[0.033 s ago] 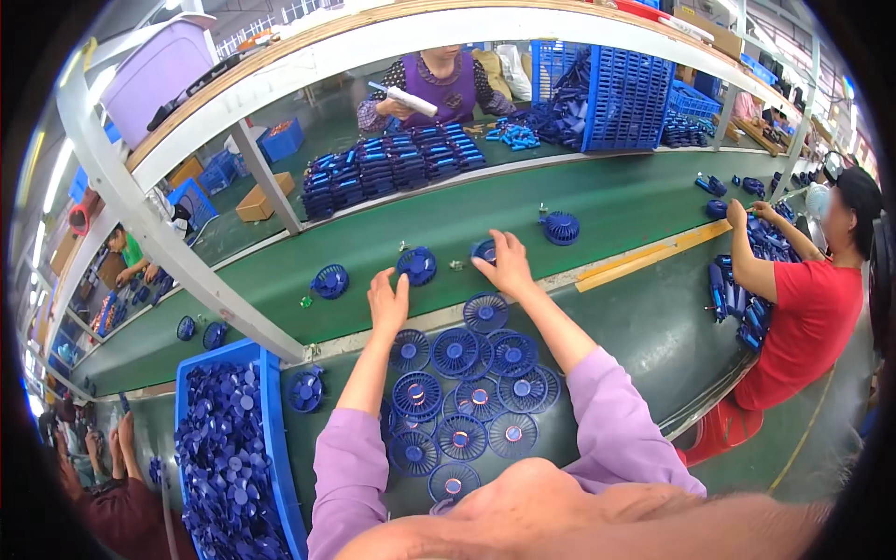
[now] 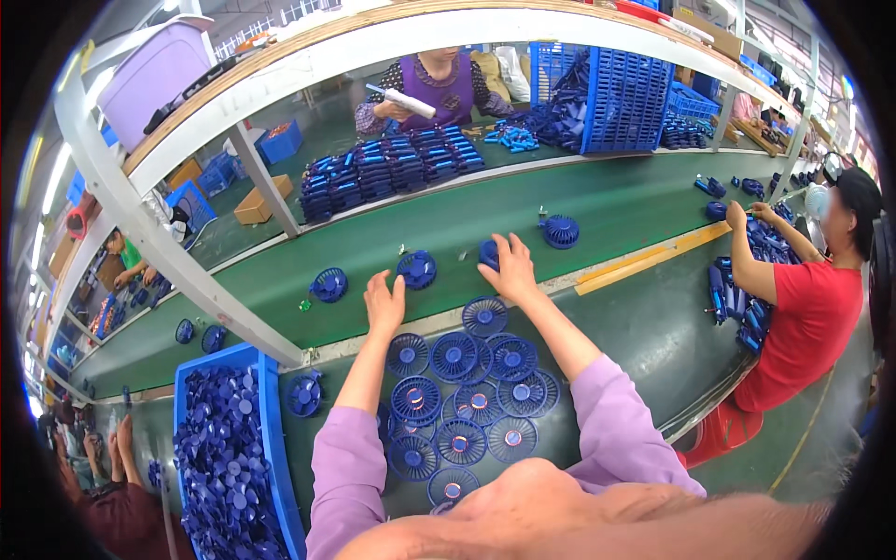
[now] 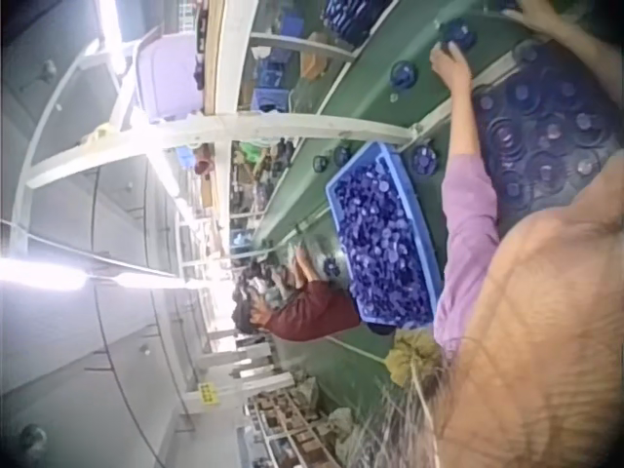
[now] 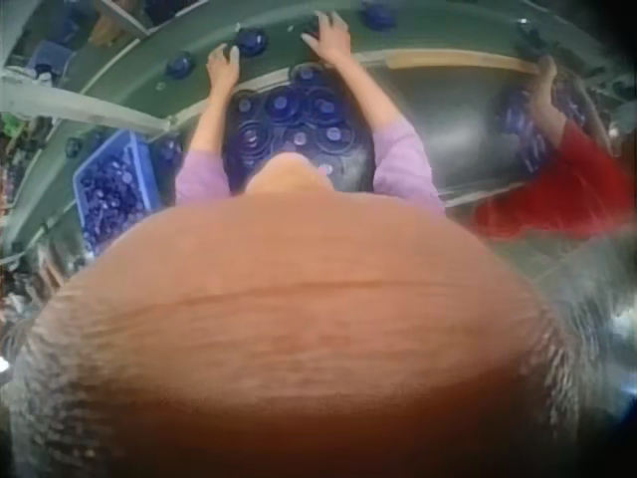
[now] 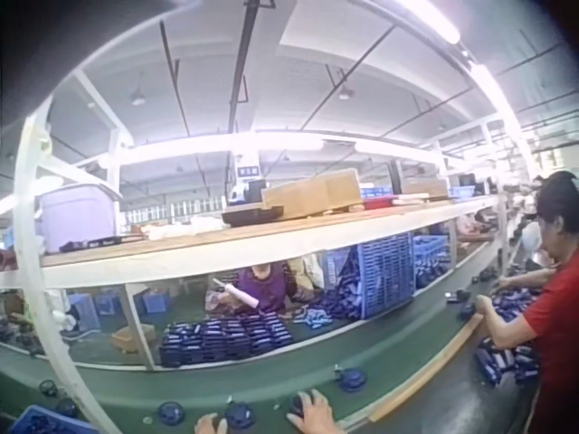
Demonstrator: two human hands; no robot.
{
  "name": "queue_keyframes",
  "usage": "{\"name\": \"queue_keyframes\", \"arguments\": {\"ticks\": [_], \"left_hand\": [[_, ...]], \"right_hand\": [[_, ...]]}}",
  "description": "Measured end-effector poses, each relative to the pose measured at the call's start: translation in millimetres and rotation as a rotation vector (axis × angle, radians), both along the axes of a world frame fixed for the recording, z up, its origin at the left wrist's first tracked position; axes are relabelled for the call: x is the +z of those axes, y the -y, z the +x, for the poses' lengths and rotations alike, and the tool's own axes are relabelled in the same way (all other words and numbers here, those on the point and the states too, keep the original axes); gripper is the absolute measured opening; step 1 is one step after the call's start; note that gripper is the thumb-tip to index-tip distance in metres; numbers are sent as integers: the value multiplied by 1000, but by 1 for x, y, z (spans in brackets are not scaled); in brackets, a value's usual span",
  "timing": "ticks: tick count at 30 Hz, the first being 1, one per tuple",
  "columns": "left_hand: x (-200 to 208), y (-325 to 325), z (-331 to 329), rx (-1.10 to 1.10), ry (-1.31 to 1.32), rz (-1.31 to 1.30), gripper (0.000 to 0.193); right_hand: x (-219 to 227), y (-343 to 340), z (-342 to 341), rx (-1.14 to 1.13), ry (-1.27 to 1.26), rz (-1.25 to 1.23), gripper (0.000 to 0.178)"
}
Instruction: The person assembles portable fans by fitting fan grilles onto fan bodies by hand, then places the assembled fans onto the conveyor belt.
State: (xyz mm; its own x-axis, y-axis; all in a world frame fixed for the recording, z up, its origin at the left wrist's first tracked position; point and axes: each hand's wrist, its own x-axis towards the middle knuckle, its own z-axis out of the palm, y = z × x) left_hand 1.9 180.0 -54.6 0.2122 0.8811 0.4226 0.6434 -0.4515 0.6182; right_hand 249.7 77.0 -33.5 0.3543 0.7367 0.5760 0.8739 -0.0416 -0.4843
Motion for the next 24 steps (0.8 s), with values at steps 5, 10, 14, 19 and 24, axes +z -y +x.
{"name": "queue_keyframes", "arguments": {"ticks": [5,10,14,19,24], "left_hand": [[-14,-55,17,145,-116,-165,56],[-19,-56,60,69,-225,-171,32],[-27,-61,37,48,-277,-55,33],[1,-12,32,-128,736,-752,29],[34,42,-17,-274,1332,-844,37]], "right_hand": [[-5,42,-22,433,-48,-137,69],[-16,53,-12,482,47,-427,76],[-14,54,-14,426,111,-322,76],[-14,58,11,511,153,-463,78],[21,54,0,741,-630,-249,60]]}}
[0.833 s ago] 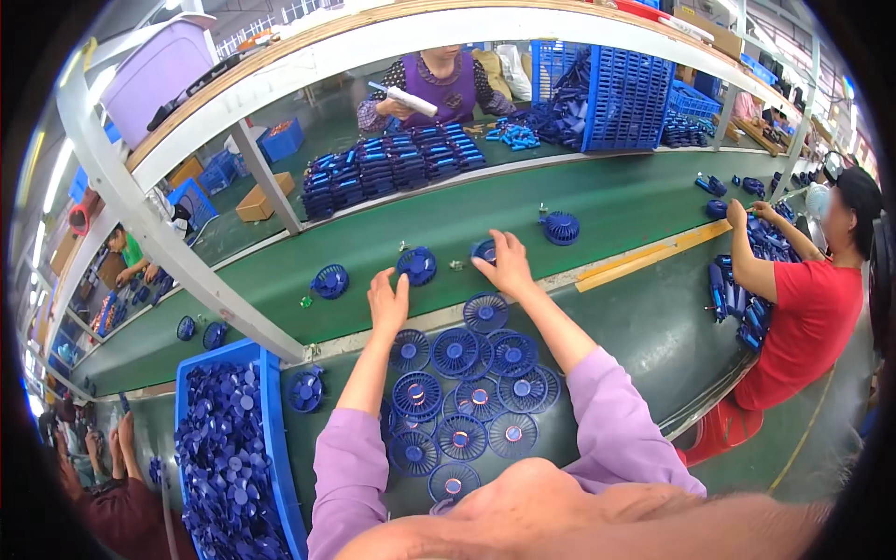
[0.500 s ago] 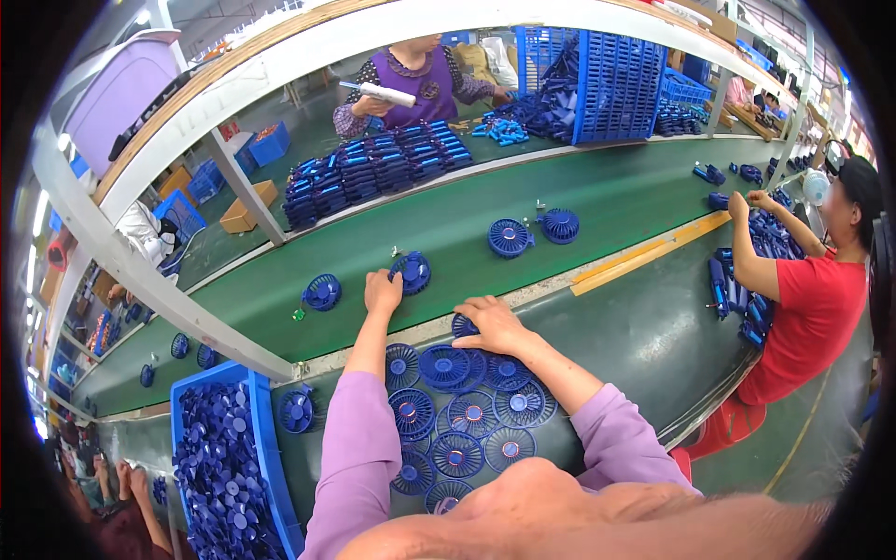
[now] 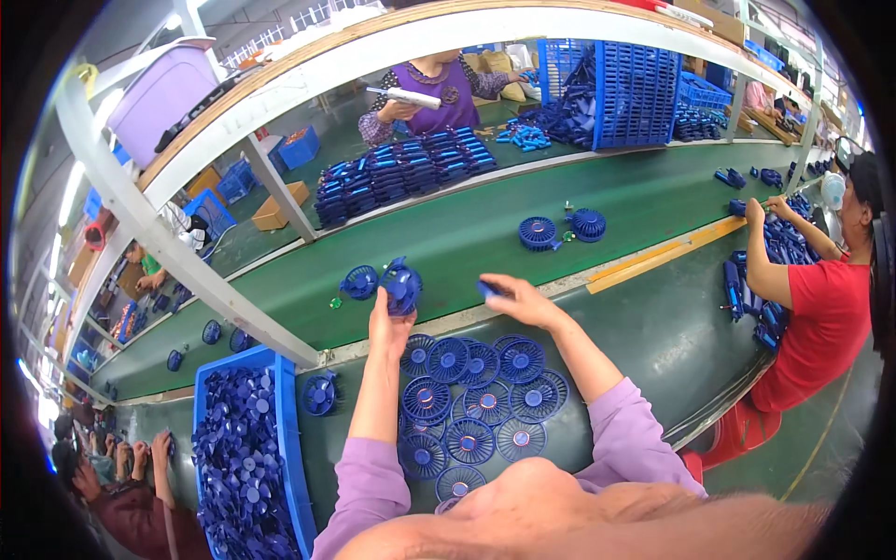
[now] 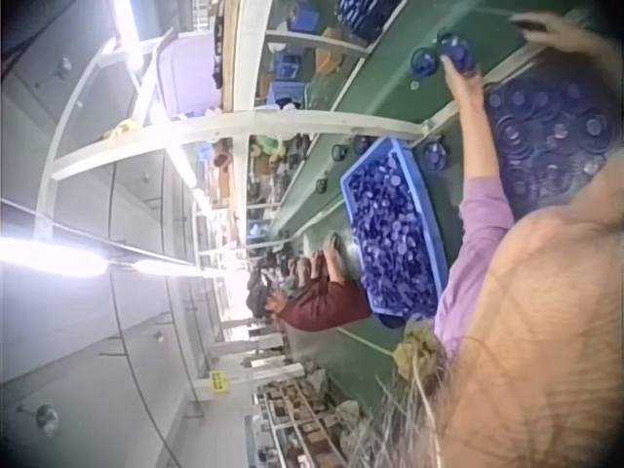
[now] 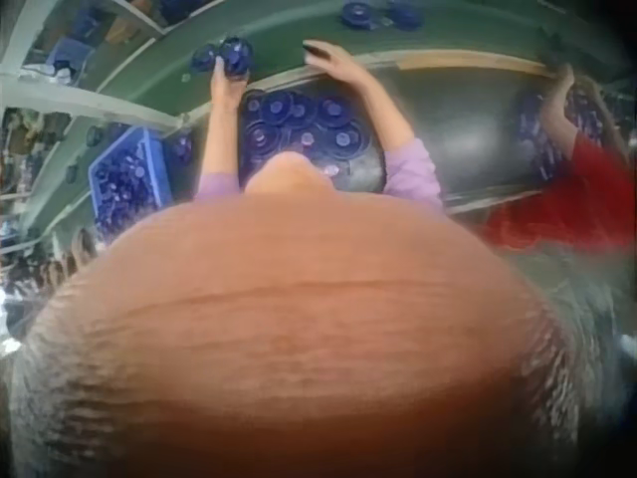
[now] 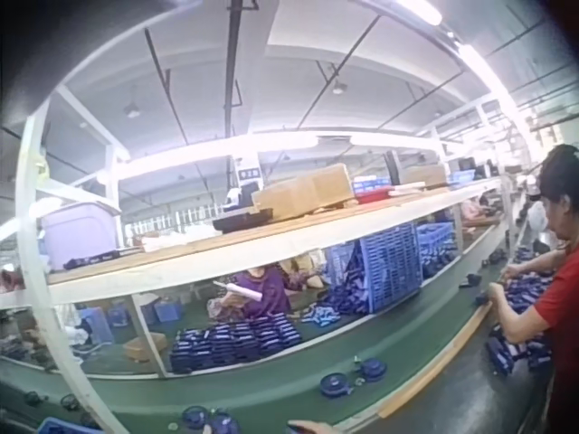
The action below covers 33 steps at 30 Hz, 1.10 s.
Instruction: The person assembles portable fans by fitting fan grilles onto fan bodies by hand, then places the assembled fans onto the conveyor belt.
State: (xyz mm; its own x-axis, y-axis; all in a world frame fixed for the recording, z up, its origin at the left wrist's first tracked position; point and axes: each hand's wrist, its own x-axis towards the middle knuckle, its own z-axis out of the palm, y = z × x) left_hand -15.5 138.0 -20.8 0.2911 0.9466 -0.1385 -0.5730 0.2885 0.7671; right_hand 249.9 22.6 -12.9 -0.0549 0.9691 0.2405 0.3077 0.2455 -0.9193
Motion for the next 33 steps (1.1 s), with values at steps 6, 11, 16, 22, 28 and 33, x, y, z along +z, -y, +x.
{"name": "queue_keyframes", "arguments": {"ticks": [6,11,16,22,28,33], "left_hand": [[28,72,6,-89,406,-95,63],[6,96,-2,-191,382,25,50],[10,121,12,-299,372,10,49],[11,133,15,-230,410,-89,46],[16,140,19,108,286,-7,41],[19,157,37,367,-72,395,39]], "right_hand": [[25,7,-27,202,-1044,-118,55],[39,25,-69,142,-756,-22,39],[30,36,-85,-165,-80,193,45],[23,43,-105,-77,277,515,46],[21,50,-120,46,332,503,87],[2,42,-127,104,75,492,77]]}}
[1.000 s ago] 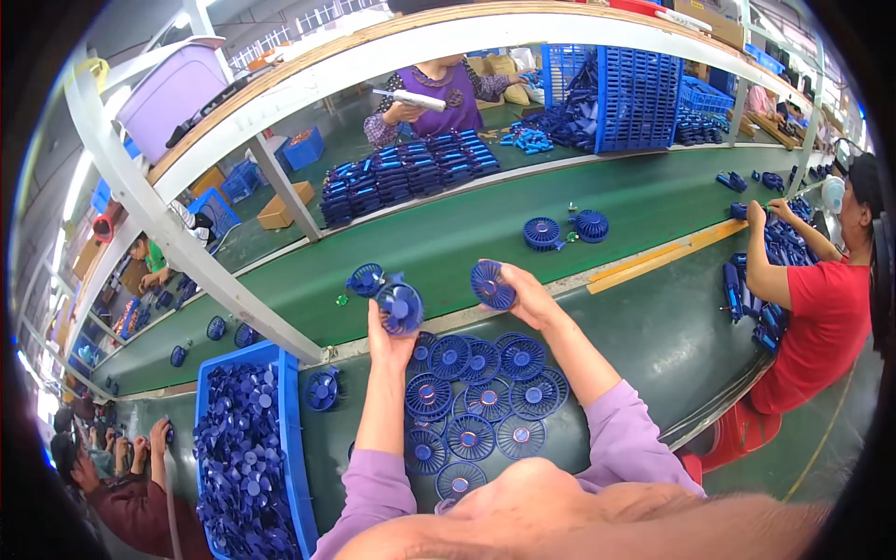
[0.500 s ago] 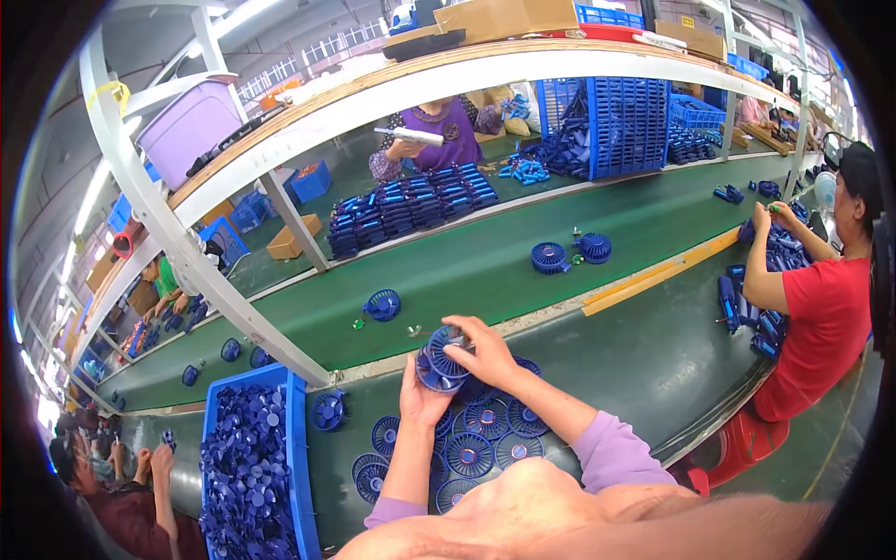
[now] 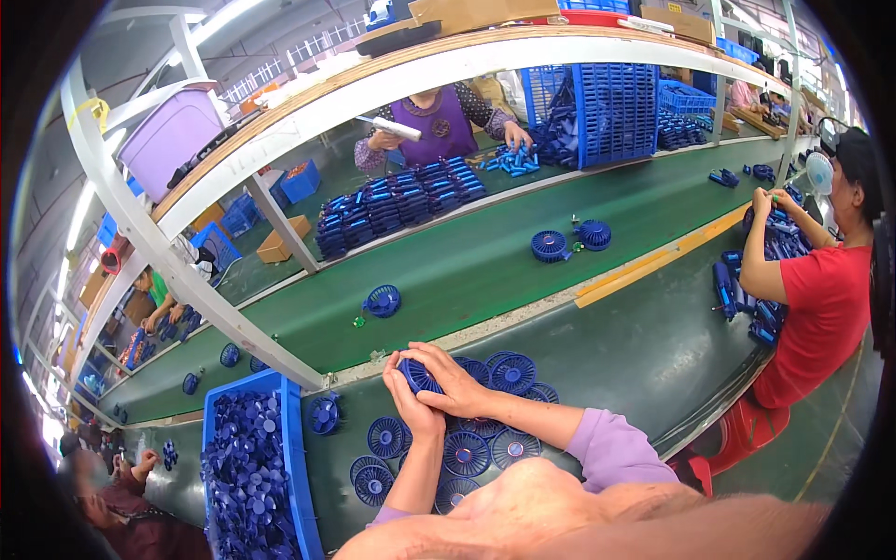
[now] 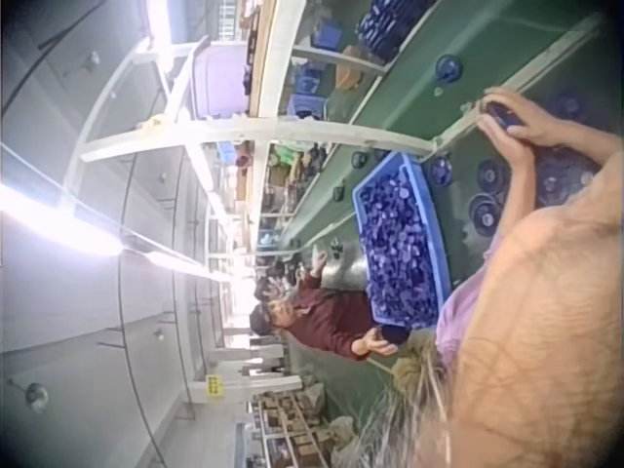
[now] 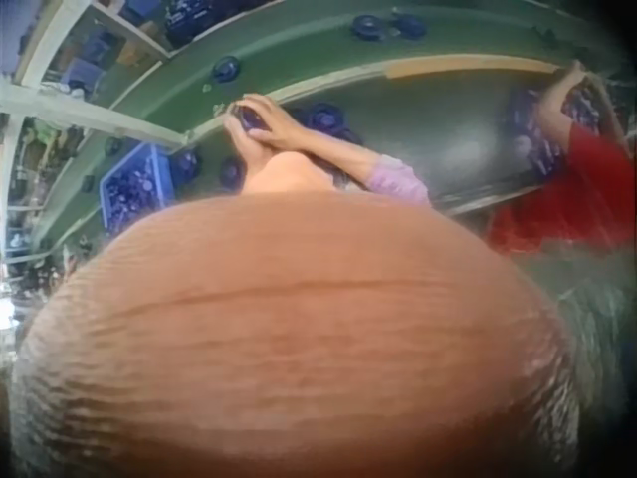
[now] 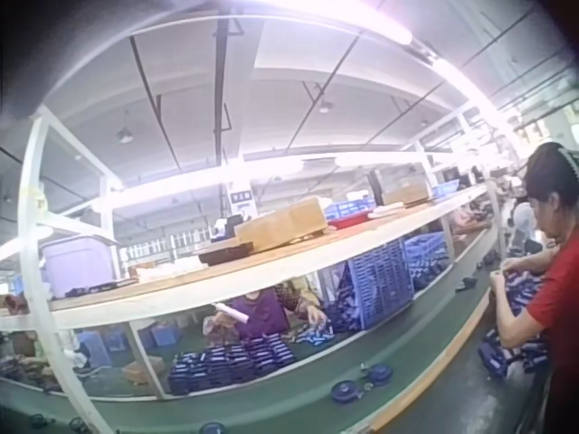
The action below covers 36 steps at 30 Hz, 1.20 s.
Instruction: The person assembles portable fans by fitting fan grilles onto fan bodies by hand, then places the assembled fans onto the conveyor belt.
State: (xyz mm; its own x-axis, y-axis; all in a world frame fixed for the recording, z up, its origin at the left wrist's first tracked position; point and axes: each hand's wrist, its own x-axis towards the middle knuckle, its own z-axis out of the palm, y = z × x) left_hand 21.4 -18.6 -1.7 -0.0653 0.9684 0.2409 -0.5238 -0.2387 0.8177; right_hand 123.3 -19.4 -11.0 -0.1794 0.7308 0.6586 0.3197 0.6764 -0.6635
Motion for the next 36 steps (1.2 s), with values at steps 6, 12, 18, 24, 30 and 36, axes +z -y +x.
{"name": "queue_keyframes", "arguments": {"ticks": [6,12,18,24,30,36], "left_hand": [[5,-10,-6,-99,125,-124,37],[7,2,4,-58,40,-46,40],[3,10,5,286,-425,318,45],[13,-3,-6,484,-809,772,51],[7,0,1,163,-347,301,45],[5,0,5,217,-361,282,42]], "right_hand": [[11,2,1,14,1,42,74],[9,6,4,-13,-50,77,72],[19,8,-11,285,-503,-418,51],[29,15,-5,631,-973,-818,51],[16,8,-4,235,-334,-324,69],[5,9,-10,215,-424,-359,74]]}}
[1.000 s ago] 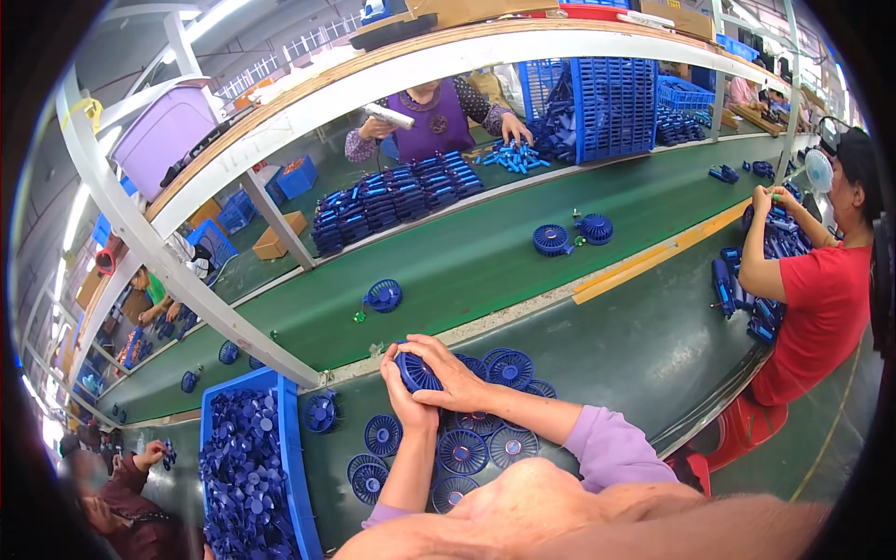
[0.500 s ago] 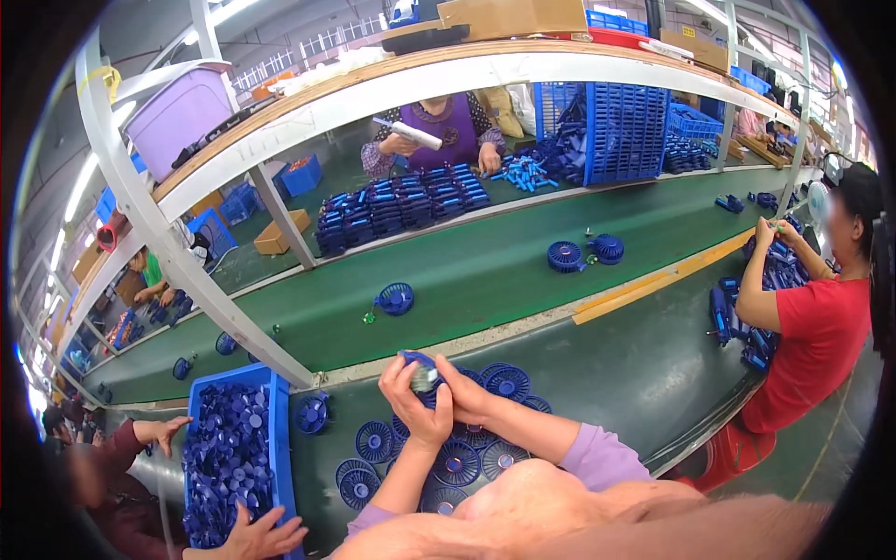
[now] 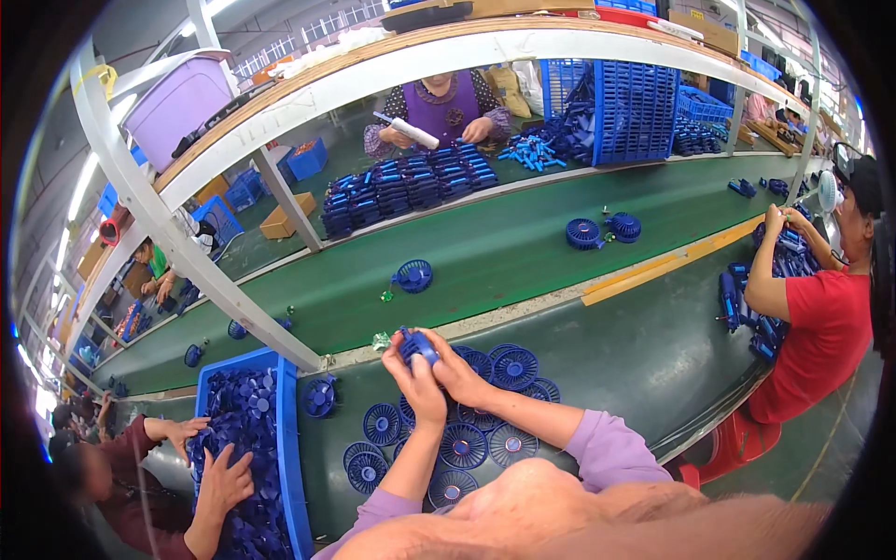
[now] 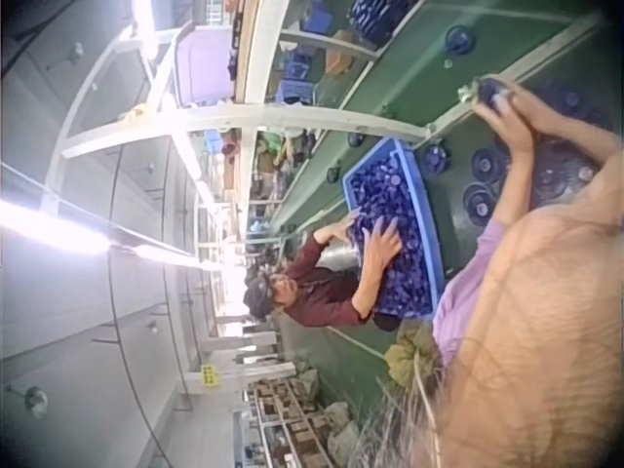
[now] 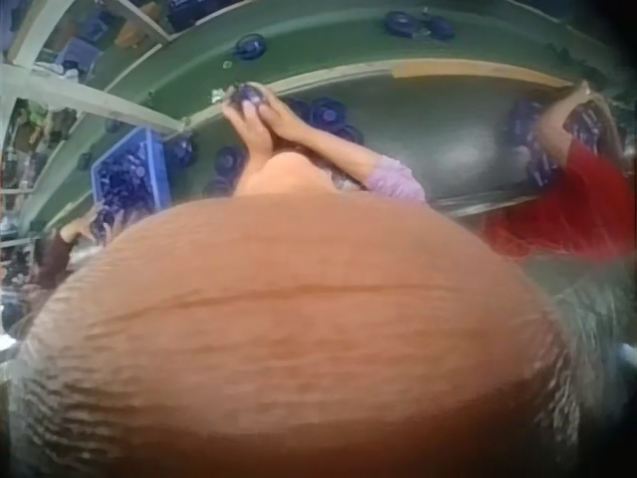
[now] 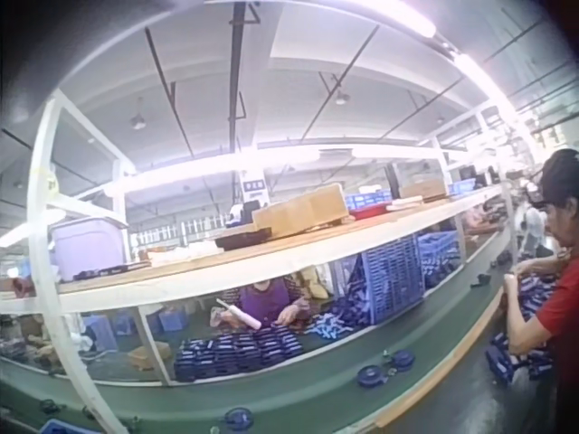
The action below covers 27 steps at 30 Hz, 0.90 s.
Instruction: The person assembles portable fans by fitting fan grilles onto fan bodies by hand, then places the assembled fans onto the conveyor belt.
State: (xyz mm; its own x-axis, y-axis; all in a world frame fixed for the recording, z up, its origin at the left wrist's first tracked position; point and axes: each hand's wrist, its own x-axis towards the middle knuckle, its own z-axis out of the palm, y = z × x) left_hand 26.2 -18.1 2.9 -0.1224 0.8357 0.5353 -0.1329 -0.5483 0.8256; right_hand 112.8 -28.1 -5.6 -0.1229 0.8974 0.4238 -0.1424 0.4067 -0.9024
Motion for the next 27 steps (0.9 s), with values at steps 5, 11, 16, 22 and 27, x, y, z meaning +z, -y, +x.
{"name": "queue_keyframes", "arguments": {"ticks": [5,11,16,22,27], "left_hand": [[-9,-11,3,60,-184,172,46],[-1,-57,13,-166,-303,100,47],[-32,-134,0,-48,-677,21,44],[-55,-236,-11,152,-1006,-178,47],[-64,-251,35,181,-1094,-264,54]], "right_hand": [[-14,-8,-2,114,-368,-226,51],[-3,-43,54,-164,11,-177,57],[-43,-80,160,-992,460,-6,79],[-21,-61,123,-981,886,137,63],[-18,-33,61,-174,877,115,76]]}}
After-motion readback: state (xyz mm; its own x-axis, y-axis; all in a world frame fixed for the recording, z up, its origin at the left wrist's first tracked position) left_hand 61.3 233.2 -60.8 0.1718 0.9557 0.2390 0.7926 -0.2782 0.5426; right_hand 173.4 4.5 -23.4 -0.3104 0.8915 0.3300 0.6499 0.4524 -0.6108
